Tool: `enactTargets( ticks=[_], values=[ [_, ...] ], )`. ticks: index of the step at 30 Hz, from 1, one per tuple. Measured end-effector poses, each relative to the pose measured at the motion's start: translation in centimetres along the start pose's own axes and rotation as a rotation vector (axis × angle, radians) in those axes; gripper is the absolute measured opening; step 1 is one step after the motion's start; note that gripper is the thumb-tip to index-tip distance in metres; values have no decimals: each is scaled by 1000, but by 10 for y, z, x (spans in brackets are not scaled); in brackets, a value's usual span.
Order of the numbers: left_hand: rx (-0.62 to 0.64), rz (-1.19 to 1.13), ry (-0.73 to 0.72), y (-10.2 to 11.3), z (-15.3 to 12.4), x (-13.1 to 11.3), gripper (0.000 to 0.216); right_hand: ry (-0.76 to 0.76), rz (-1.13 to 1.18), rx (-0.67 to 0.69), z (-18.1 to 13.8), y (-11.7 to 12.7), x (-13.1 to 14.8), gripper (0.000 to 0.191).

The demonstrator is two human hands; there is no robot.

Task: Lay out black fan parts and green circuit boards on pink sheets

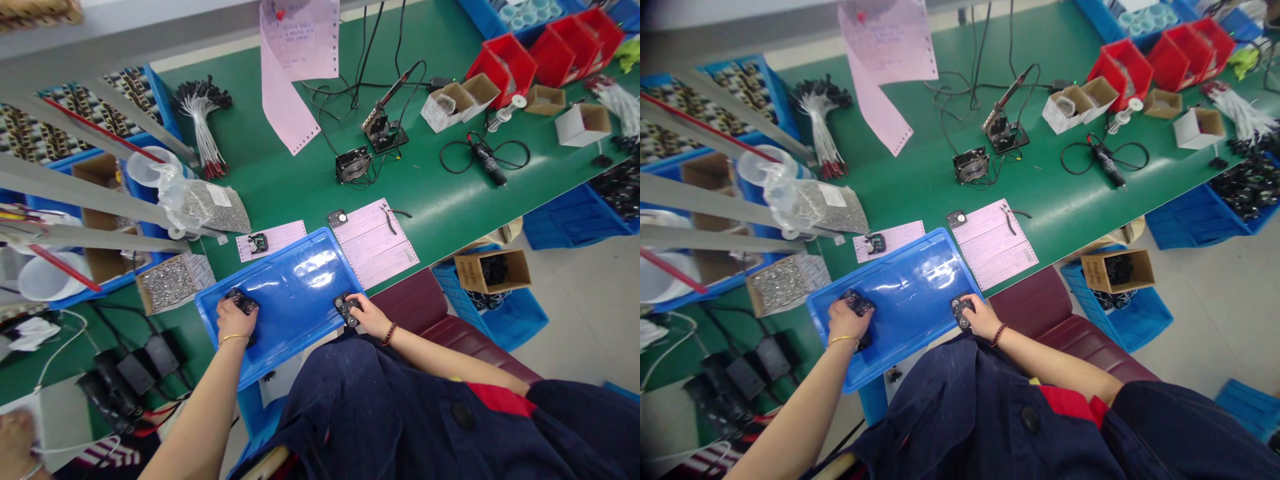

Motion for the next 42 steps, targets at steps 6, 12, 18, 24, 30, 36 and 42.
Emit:
enactTargets(
  ticks=[6, 12, 18, 24, 30, 36, 42],
  values=[
    [41, -66, -5, -1, 0, 1, 72, -29, -1, -7, -1, -1, -4, 25],
    [7, -144, -82, -13, -1, 3, 83, -48, 2, -2, -2, 0, 3, 25],
    [-70, -322, -68, -17, -6, 7, 59, -36, 29, -12, 0, 3, 2, 26],
    [-59, -273, 8, -20, -3, 4, 49, -22, 24, -11, 0, 9, -2, 28],
    [-129, -230, -44, -29, -11, 6, 54, -11, 57, -29, -2, 20, -14, 33],
    [-121, -266, 66, -36, -19, 7, 86, -8, 128, -22, 2, 25, -33, 40],
    [-35, -98, 257, -29, -13, -7, 87, -14, 162, -32, 2, 21, -30, 37]
  ],
)
Point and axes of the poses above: each hand's wrist, its own z-axis towards the middle knuckle, its own y-axis out of the back of the hand, x = y × z, the point moved 2 cm from there along z, towards the middle knuckle, and after that the axes turned 8 degrees about z, right-handed, at the moved point
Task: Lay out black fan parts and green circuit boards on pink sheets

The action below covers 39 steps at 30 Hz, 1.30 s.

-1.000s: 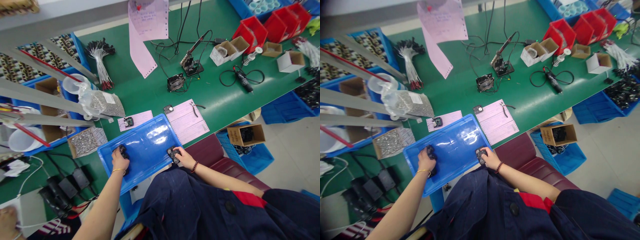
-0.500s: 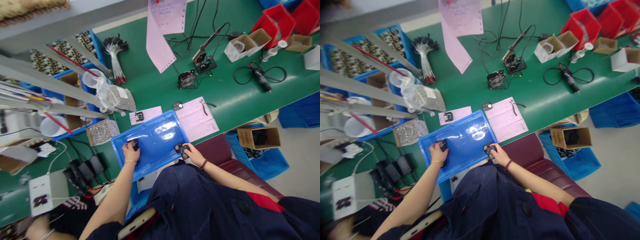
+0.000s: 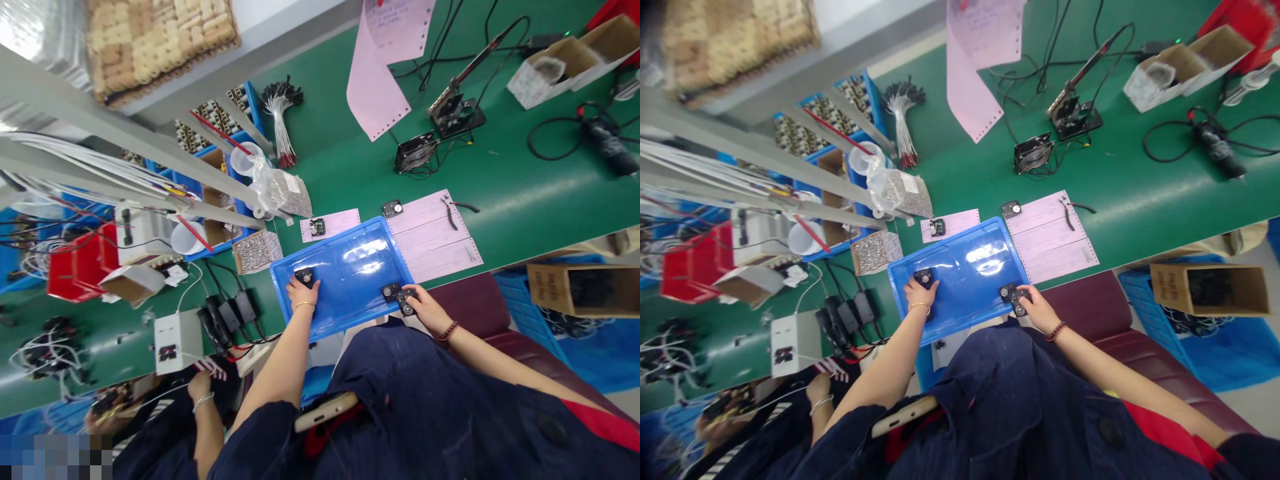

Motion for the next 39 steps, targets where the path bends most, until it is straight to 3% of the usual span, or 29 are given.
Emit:
enactTargets(
  ticks=[6, 10, 19, 24, 30, 34, 39],
  values=[
    [13, 26, 133, 4, 7, -13, 77, -43, 218, -45, 0, -11, 10, 32],
    [-1, 59, 54, -3, 14, -10, 84, -95, 402, -105, 2, -6, 21, 34],
    [29, 54, -37, -5, 20, 2, 80, -14, 393, -394, 24, 60, 45, 34],
    [42, -13, -80, -2, 14, 8, 82, 61, 264, -454, 50, 104, 45, 36],
    [11, -120, -243, 4, -3, 14, 80, 87, 205, -599, 73, 149, 49, 34],
    [14, -123, -280, 4, -15, 14, 81, 80, 177, -637, 80, 160, 47, 31],
    [13, -130, -288, 0, -25, 13, 81, 38, 174, -634, 85, 151, 38, 29]
  ],
)
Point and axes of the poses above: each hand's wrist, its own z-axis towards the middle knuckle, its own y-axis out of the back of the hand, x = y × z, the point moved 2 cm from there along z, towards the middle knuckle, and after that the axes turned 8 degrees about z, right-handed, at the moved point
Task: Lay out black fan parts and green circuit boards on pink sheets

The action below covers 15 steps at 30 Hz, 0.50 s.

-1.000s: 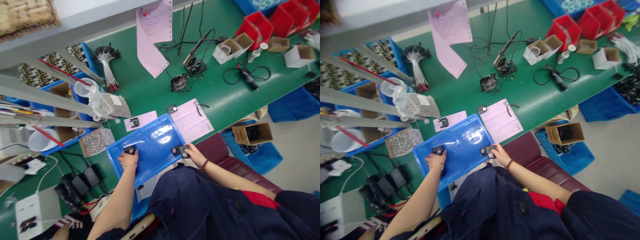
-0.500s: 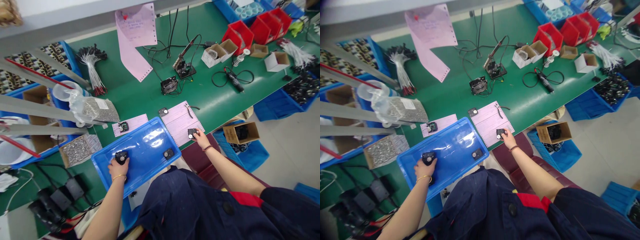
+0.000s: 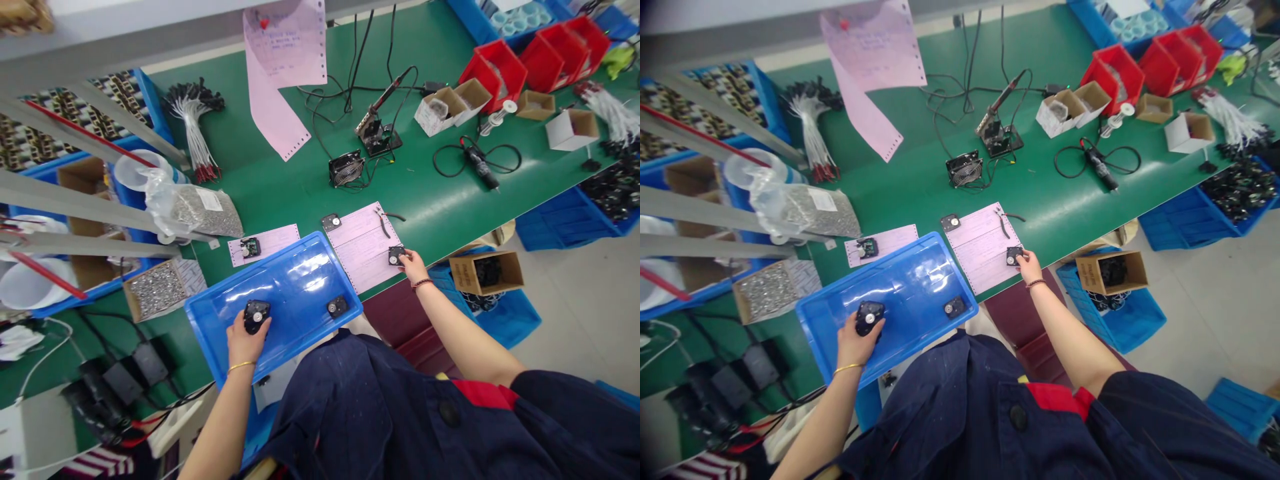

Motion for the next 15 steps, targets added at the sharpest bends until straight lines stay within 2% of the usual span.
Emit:
enactTargets(
  ticks=[7, 15],
  values=[
    [21, -33, -12, -4, -8, -7, 79, -41, -12, 48, -4, -11, -13, 33],
    [47, -53, -8, -3, -10, -10, 78, -35, -16, 81, -2, -12, -11, 35]
  ],
)
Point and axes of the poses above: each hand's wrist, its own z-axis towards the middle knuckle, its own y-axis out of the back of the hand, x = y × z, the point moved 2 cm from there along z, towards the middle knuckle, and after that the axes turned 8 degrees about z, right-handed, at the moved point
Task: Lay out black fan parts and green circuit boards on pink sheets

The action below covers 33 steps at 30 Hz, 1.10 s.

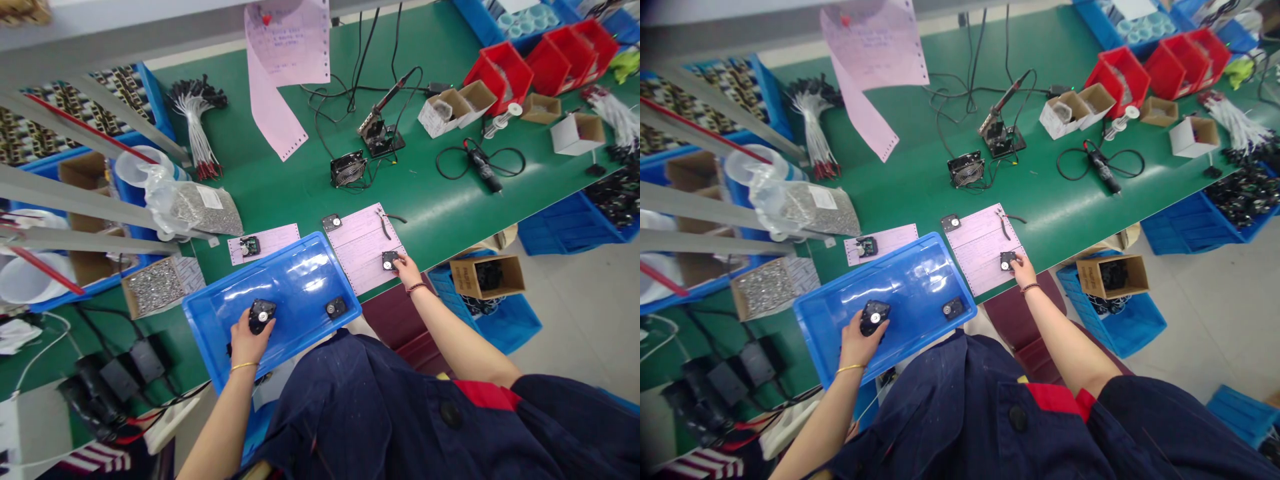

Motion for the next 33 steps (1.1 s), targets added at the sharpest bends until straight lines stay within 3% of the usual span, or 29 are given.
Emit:
enactTargets(
  ticks=[6, 14, 18, 25, 33],
  values=[
    [-9, -4, -21, 1, -4, -4, 77, 36, -82, 68, -2, -18, 7, 31],
    [-7, 15, -141, 2, -12, -23, 76, 153, -259, 217, -15, -96, 21, 20],
    [-21, 9, -224, 1, -18, -33, 73, 171, -331, 228, -18, -120, 21, 15],
    [-41, 8, -318, 1, -25, -41, 70, 245, -385, 245, -22, -125, 19, 15],
    [33, 50, -464, 10, -33, -60, 68, 445, -385, 253, -54, -101, 35, 26]
  ],
)
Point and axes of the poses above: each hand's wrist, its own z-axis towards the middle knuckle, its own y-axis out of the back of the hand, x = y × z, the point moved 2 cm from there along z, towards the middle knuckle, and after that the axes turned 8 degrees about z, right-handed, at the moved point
